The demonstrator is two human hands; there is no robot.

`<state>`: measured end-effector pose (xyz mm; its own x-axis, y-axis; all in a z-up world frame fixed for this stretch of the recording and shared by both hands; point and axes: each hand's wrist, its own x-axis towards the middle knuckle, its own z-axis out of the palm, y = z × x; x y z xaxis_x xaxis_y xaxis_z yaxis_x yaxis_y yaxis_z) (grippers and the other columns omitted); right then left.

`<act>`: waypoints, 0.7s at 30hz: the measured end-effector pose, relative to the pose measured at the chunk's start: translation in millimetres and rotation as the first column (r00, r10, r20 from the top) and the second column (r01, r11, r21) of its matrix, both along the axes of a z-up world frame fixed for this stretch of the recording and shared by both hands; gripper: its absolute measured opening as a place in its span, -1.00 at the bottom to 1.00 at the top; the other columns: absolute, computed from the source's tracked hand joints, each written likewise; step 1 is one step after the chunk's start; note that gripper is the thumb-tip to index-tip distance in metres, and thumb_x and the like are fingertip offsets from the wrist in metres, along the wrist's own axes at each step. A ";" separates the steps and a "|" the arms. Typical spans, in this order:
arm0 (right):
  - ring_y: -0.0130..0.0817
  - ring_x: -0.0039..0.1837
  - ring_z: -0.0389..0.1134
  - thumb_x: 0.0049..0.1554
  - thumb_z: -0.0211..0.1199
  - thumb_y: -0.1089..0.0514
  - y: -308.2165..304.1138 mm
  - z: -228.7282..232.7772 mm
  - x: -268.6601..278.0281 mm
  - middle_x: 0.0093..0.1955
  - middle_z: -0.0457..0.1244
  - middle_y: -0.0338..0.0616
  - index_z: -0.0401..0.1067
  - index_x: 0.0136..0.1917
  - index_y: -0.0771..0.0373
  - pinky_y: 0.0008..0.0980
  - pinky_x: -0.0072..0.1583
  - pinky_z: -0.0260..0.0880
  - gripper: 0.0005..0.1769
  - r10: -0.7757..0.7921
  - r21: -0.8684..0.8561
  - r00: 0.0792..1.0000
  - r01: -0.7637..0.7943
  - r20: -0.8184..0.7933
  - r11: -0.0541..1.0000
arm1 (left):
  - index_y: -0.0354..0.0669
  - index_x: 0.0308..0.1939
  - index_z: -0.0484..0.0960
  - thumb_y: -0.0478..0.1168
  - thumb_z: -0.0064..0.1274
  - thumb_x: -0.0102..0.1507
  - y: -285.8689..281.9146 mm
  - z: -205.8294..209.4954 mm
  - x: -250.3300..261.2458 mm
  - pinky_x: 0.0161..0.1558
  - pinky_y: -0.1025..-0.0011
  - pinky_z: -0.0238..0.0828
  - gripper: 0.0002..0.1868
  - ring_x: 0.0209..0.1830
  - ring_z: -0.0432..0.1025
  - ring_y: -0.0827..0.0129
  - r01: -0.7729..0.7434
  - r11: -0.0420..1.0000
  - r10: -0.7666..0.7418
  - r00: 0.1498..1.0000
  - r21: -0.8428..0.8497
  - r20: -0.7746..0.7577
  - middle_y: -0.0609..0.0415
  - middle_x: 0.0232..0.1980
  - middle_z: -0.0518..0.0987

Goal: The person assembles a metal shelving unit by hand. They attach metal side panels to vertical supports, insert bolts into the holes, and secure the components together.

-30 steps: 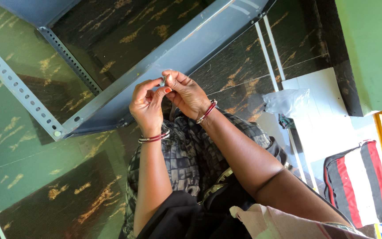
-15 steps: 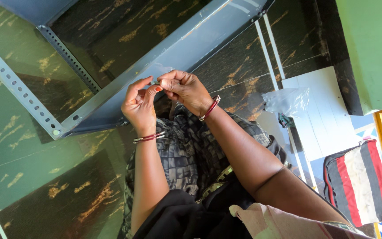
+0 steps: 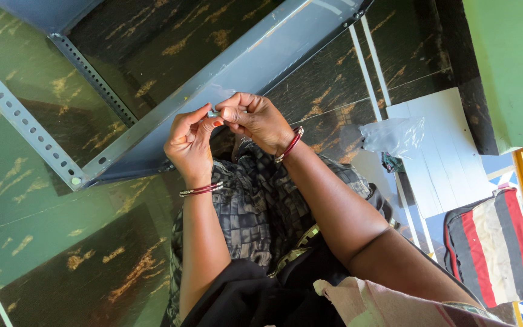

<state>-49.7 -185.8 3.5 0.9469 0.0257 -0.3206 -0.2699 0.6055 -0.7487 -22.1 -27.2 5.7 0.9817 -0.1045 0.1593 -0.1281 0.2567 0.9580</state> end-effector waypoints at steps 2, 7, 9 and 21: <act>-0.61 -0.23 0.24 0.18 0.41 0.11 -1.3 2.4 0.7 -0.19 0.37 -0.30 0.57 0.02 0.28 -0.60 -0.25 0.18 -0.78 0.026 -0.009 0.999 -0.026 0.044 1.000 | -0.46 0.03 0.65 -0.55 0.22 0.29 1.2 0.7 0.7 0.03 0.42 0.62 -0.77 -0.13 0.58 0.37 0.006 1.000 -0.006 1.000 -0.017 0.012 0.03 -0.07 0.57; -0.64 -0.24 0.23 0.17 0.40 0.13 3.1 9.7 0.6 -0.19 0.39 -0.30 0.59 0.04 0.28 -0.61 -0.25 0.19 -0.79 0.016 -0.192 0.998 -0.005 0.056 0.981 | -0.47 0.06 0.64 -0.57 0.18 0.30 1.6 2.5 0.2 0.02 0.43 0.61 -0.76 -0.13 0.56 0.38 0.010 0.999 -0.008 1.000 -0.048 0.028 0.02 -0.06 0.56; -0.64 -0.25 0.23 0.17 0.40 0.13 3.4 10.0 1.3 -0.20 0.39 -0.31 0.59 0.04 0.29 -0.60 -0.25 0.20 -0.79 0.007 -0.245 0.997 0.012 0.075 0.969 | -0.45 0.04 0.64 -0.58 0.17 0.29 1.3 3.0 1.0 0.01 0.44 0.60 -0.76 -0.13 0.56 0.39 0.009 0.999 -0.006 0.998 -0.050 0.062 0.01 -0.03 0.56; -0.62 -0.24 0.23 0.17 0.40 0.14 1.8 11.4 2.5 -0.14 0.38 -0.29 0.54 0.03 0.27 -0.62 -0.24 0.19 -0.79 -0.022 -0.045 0.999 0.024 0.041 0.999 | -0.30 0.16 0.65 -0.46 0.12 0.39 5.9 5.9 0.0 0.17 0.46 0.56 -0.75 0.09 0.53 0.49 0.119 0.993 -0.119 0.993 0.010 -0.024 0.02 0.20 0.63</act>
